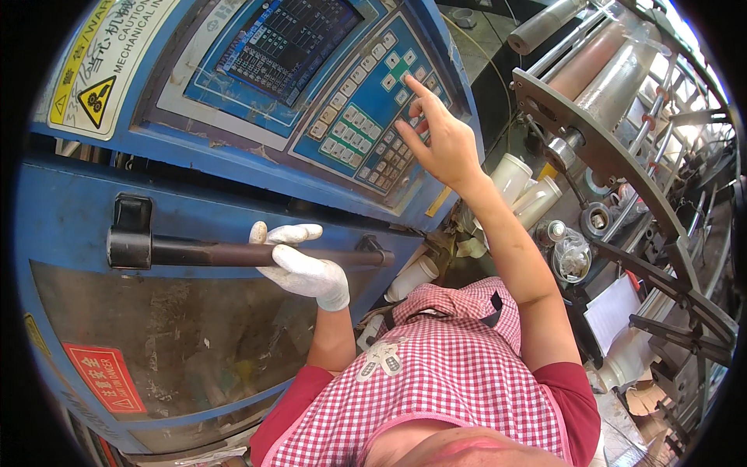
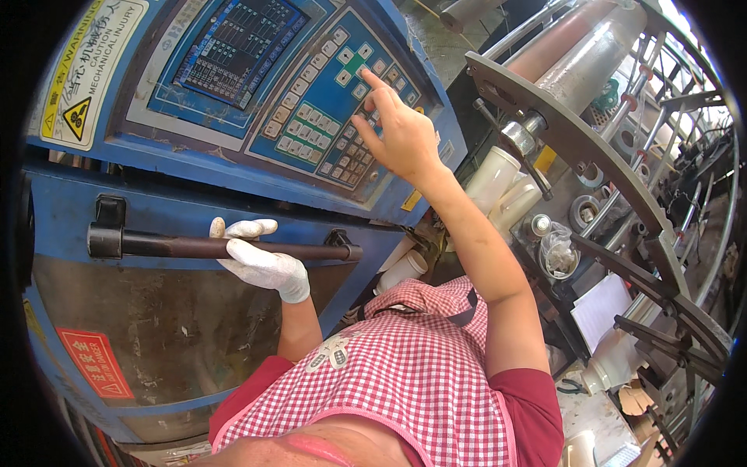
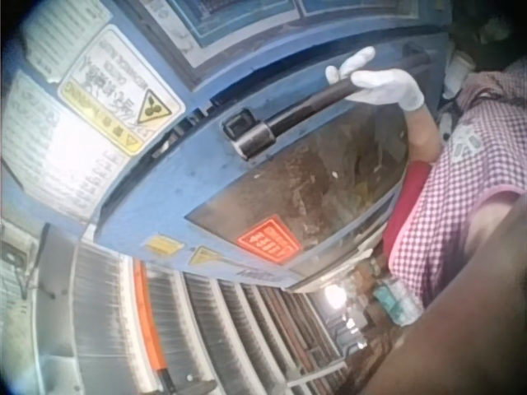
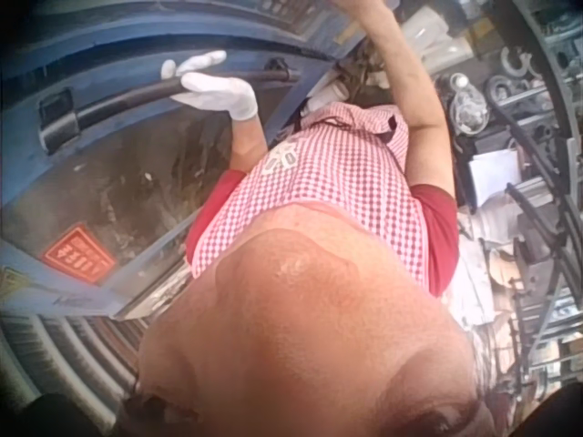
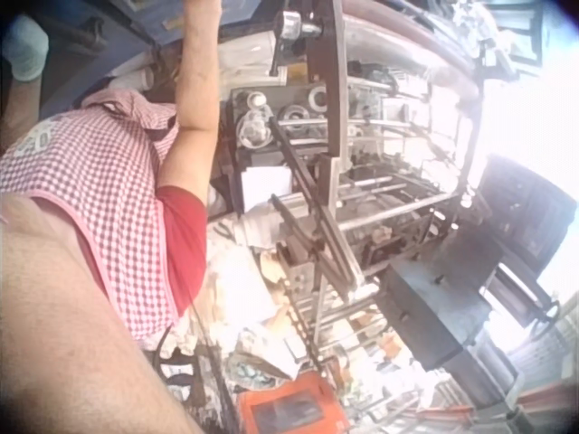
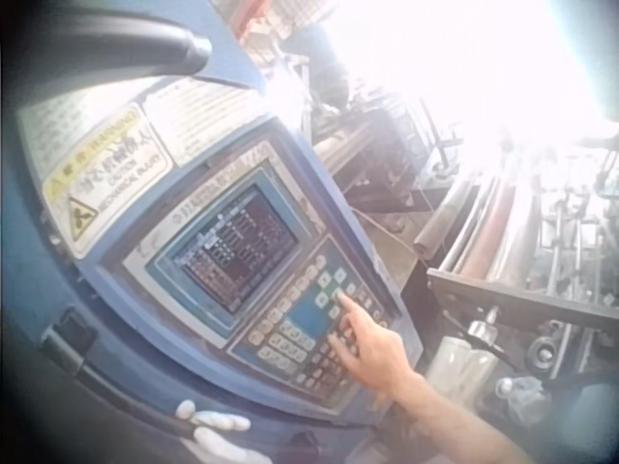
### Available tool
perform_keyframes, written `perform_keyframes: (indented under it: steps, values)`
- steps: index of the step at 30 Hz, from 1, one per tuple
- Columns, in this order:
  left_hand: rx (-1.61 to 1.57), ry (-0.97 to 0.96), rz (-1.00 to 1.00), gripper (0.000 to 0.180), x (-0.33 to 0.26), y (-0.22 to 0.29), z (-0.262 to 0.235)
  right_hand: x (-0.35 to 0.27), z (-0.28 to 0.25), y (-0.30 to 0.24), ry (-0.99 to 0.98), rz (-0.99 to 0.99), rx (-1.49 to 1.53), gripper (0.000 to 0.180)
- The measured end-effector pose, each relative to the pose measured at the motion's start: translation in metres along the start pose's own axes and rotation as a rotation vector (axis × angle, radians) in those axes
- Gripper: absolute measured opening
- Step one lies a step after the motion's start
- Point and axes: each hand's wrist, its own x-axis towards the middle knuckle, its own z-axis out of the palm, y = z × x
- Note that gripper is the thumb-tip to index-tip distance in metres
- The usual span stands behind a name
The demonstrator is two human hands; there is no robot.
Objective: The person assembles white plastic containers by inserting a beige cap, attaching a blue handle, and applying a label. They repeat this sequence for multiple containers and briefly operate a nearby machine control panel.
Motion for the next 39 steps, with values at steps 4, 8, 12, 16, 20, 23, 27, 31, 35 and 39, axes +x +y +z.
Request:
perform_keyframes:
  steps: [4, 8, 12, 16, 20, 23, 27, 31, 35, 39]
  values:
    - [0.001, 0.033, -0.05, 0.044, -0.002, -0.001, 0.003, -0.002, 0.0, 0.006, -0.035, 0.026, 0.021, 0.061]
    - [0.038, -0.008, 0.011, 0.044, -0.002, -0.003, -0.003, -0.002, -0.002, 0.002, -0.041, 0.035, 0.06, 0.067]
    - [0.056, -0.031, 0.05, 0.046, 0.0, -0.004, -0.005, -0.004, 0.003, 0.004, -0.01, 0.026, 0.058, 0.067]
    - [0.054, -0.019, 0.022, 0.056, -0.002, -0.002, -0.002, -0.002, 0.002, 0.0, -0.012, 0.074, 0.018, 0.066]
    - [0.033, -0.018, 0.021, 0.055, -0.002, -0.002, -0.003, 0.001, 0.0, 0.002, 0.02, 0.022, 0.084, 0.063]
    - [0.026, -0.021, 0.039, 0.054, -0.001, -0.005, -0.004, 0.002, -0.002, 0.002, 0.027, 0.016, 0.093, 0.061]
    - [0.028, -0.025, 0.022, 0.044, -0.002, -0.002, -0.002, 0.002, -0.003, 0.004, 0.053, 0.044, 0.113, 0.061]
    - [0.081, 0.001, 0.035, 0.044, 0.0, -0.002, -0.002, 0.007, 0.0, 0.009, 0.053, 0.058, 0.117, 0.064]
    - [0.073, -0.009, 0.06, 0.044, -0.001, -0.004, -0.002, 0.012, 0.0, 0.007, 0.048, 0.057, 0.092, 0.067]
    - [0.079, -0.005, 0.046, 0.046, -0.002, 0.002, 0.001, 0.016, 0.001, 0.009, 0.067, 0.021, 0.073, 0.068]
